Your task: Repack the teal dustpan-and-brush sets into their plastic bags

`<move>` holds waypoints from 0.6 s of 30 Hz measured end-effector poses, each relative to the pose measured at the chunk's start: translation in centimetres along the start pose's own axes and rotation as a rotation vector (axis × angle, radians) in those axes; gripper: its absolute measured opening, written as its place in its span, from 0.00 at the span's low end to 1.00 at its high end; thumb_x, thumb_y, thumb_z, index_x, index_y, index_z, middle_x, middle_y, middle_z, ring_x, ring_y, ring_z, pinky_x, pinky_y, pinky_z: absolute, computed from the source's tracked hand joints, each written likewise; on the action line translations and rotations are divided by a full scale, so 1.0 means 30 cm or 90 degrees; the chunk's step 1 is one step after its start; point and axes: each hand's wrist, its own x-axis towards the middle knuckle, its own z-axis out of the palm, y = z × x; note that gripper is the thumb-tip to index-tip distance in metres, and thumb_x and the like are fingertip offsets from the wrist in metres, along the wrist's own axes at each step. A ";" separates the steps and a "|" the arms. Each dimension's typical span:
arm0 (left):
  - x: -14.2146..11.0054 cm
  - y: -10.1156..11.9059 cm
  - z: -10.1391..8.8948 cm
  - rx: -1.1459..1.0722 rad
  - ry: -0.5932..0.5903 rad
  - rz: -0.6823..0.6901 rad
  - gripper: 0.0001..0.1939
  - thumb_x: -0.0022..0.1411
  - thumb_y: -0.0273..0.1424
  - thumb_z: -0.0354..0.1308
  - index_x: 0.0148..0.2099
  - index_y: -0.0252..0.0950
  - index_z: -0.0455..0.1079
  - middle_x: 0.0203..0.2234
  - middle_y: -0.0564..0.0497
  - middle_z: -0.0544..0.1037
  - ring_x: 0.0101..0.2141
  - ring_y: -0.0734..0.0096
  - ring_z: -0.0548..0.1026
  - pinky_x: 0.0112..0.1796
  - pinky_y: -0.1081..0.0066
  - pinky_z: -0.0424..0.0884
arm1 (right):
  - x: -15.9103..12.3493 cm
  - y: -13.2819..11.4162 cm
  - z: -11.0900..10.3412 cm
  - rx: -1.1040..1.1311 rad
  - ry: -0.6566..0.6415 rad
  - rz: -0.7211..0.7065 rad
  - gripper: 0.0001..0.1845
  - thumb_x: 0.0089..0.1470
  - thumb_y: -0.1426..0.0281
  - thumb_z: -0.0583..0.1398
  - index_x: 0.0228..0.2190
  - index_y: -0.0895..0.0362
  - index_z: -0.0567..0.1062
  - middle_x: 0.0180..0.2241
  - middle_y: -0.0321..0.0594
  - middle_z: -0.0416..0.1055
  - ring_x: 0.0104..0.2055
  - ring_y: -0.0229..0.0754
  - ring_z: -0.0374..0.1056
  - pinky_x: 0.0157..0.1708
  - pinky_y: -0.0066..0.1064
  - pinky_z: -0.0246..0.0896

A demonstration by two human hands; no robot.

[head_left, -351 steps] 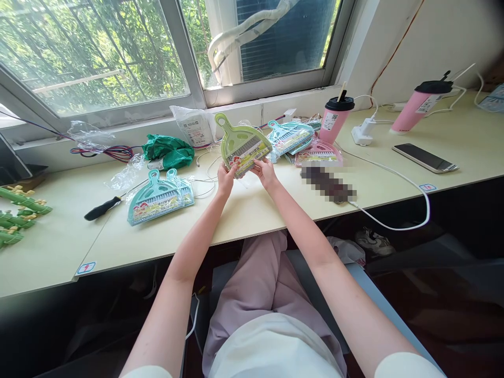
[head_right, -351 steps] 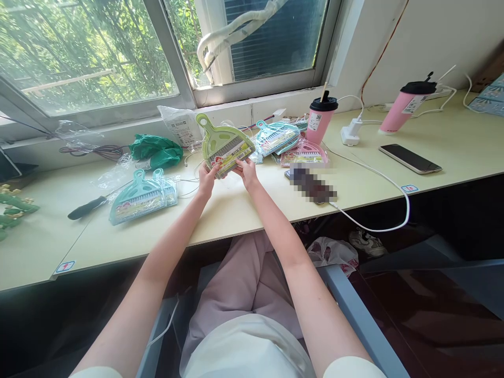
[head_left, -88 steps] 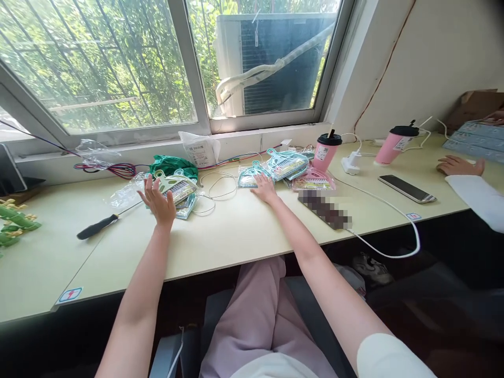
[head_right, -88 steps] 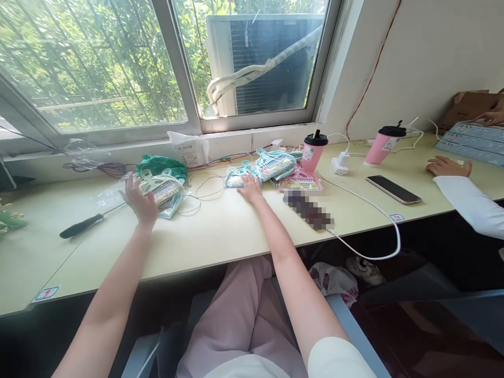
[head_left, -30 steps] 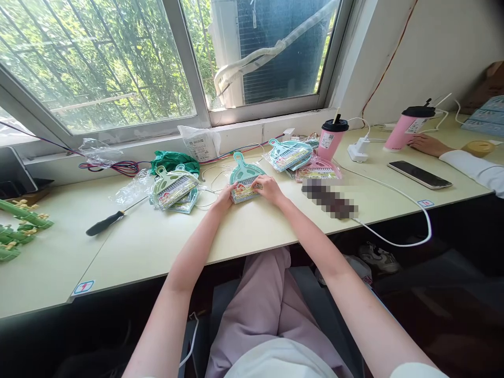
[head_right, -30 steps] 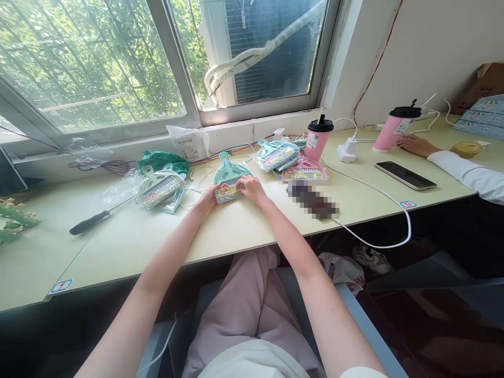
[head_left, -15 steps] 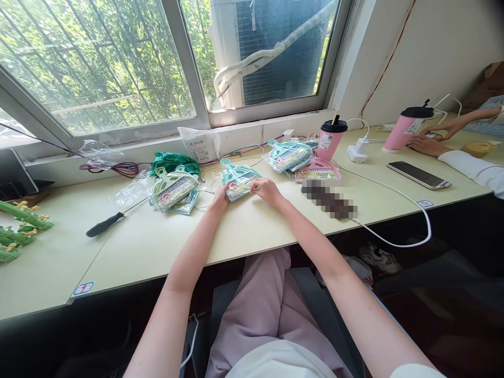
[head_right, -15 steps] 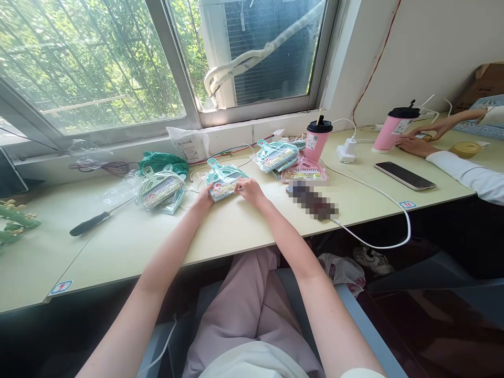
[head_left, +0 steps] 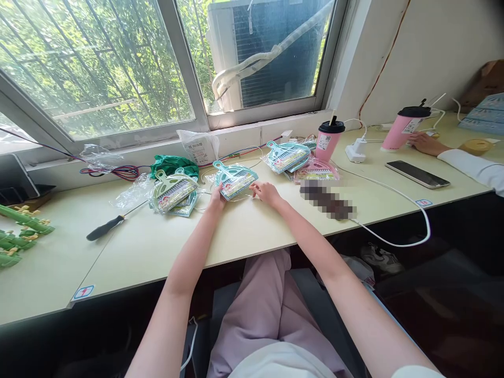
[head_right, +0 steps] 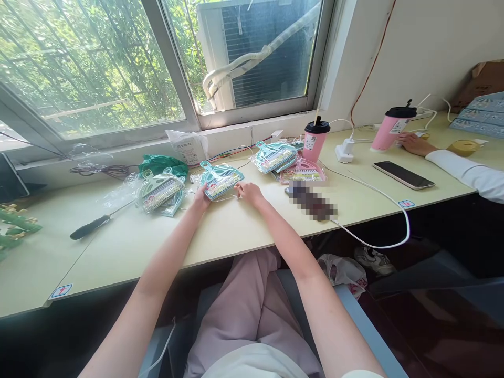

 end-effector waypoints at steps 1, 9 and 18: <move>-0.002 0.000 0.002 0.012 0.009 -0.005 0.20 0.72 0.35 0.57 0.63 0.35 0.68 0.48 0.41 0.82 0.50 0.57 0.81 0.53 0.57 0.78 | 0.001 0.000 -0.001 0.003 0.007 0.029 0.15 0.71 0.67 0.53 0.46 0.55 0.80 0.33 0.39 0.83 0.42 0.43 0.75 0.42 0.29 0.59; -0.029 0.016 0.005 0.033 -0.075 0.039 0.18 0.69 0.34 0.60 0.59 0.39 0.70 0.48 0.44 0.81 0.50 0.58 0.80 0.55 0.54 0.76 | 0.023 0.031 -0.024 0.312 0.179 0.235 0.17 0.68 0.69 0.54 0.52 0.60 0.76 0.18 0.32 0.73 0.20 0.36 0.66 0.28 0.25 0.61; -0.035 -0.010 0.009 0.000 -0.180 0.071 0.28 0.65 0.34 0.66 0.65 0.38 0.66 0.55 0.43 0.79 0.55 0.60 0.77 0.61 0.57 0.69 | 0.022 -0.029 -0.028 0.669 -0.006 0.211 0.07 0.66 0.69 0.59 0.42 0.61 0.74 0.16 0.33 0.71 0.11 0.29 0.55 0.14 0.22 0.45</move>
